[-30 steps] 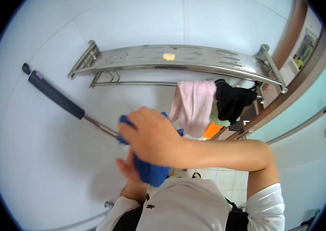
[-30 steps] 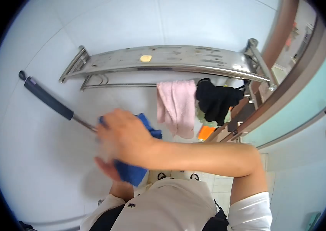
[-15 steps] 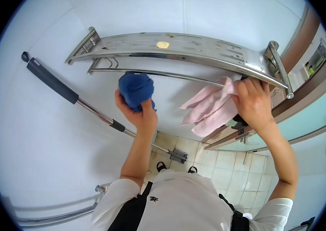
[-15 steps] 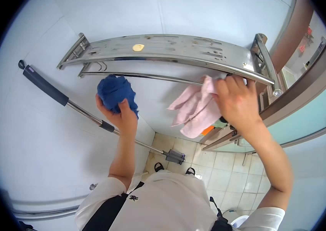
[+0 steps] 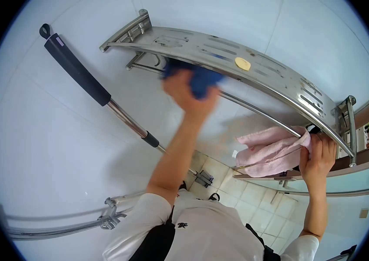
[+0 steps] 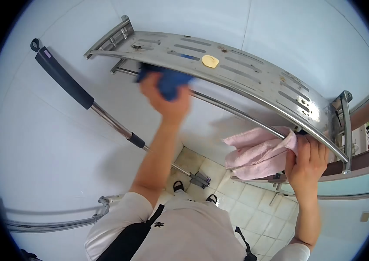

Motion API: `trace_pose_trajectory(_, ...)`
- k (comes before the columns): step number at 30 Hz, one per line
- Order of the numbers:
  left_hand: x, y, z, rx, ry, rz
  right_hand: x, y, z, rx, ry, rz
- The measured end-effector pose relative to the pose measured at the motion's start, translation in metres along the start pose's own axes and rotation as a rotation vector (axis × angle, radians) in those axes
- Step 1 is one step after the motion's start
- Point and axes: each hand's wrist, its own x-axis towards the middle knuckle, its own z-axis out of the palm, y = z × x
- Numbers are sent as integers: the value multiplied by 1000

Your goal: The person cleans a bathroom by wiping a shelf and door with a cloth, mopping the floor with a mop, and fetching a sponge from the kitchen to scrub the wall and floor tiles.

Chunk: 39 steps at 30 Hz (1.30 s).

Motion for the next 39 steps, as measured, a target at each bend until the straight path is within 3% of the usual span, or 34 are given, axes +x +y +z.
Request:
trace_pose_trajectory(5, 39, -60, -7, -205, 232, -400, -1, 1, 2, 12, 36, 16)
trace_pose_trajectory(8, 25, -13, 7, -27, 252, -442, -2, 1, 3, 28, 57, 22)
trace_pose_trajectory(10, 4, 57, 9, -248, 200, -700, -2, 2, 2, 21, 40, 16)
trace_pose_trajectory(12, -32, 111, 7, -330, 91, -610, -1, 0, 2, 48, 70, -22)
trace_pose_trajectory(13, -51, 123, -2, -360, -23, -468, -2, 1, 4, 60, 69, -25)
trace_pose_trajectory(14, -61, 135, -5, -441, 9, -400, -3, 0, 3, 57, 63, -26)
trace_pose_trajectory(16, -84, 134, -10, -565, 135, -415, -3, 1, 2, 45, 49, -15)
trace_pose_trajectory(17, -98, 131, -18, -681, 218, -537, -1, -1, 0, 48, 58, -19)
trace_pose_trajectory(20, -116, 83, -33, -821, 207, -741, -2, 1, 1, 20, 62, -4)
trace_pose_trajectory(23, -108, 37, 5, -439, -19, -382, -2, -2, 2, 43, 68, 13)
trace_pose_trajectory(24, -91, 37, 28, -606, 6, -244, 1, -2, 3, 48, 78, 1)
trace_pose_trajectory(25, -86, 43, 43, -507, -30, -128, 2, -2, 1, 21, 68, -8)
trace_pose_trajectory(26, -75, 50, 57, -626, -98, -29, 1, -4, 1, 6, 58, 1)
trace_pose_trajectory(28, -72, 80, 64, -302, -369, 239, 1, -4, 3, -15, 45, 0)
trace_pose_trajectory(29, -69, 92, 71, -309, -245, 393, 0, -4, 4, -33, 34, 2)
trace_pose_trajectory(31, -66, 102, 86, -323, -140, 476, -2, -5, 5, -50, -14, 12)
trace_pose_trajectory(33, -86, 77, 95, -527, -534, 95, 0, -5, 4, -58, -21, -17)
trace_pose_trajectory(34, -85, 59, 95, -523, -528, 85, -1, -4, 6, -47, -25, 0)
trace_pose_trajectory(36, -44, 6, 85, -230, -87, 487, 1, -4, 7, -28, -9, -19)
trace_pose_trajectory(37, -27, -19, 78, -139, 29, 560, 0, -5, 8, -38, -5, -19)
trace_pose_trajectory(39, -11, -59, 66, -67, 45, 516, -1, -3, 8, -64, -13, -13)
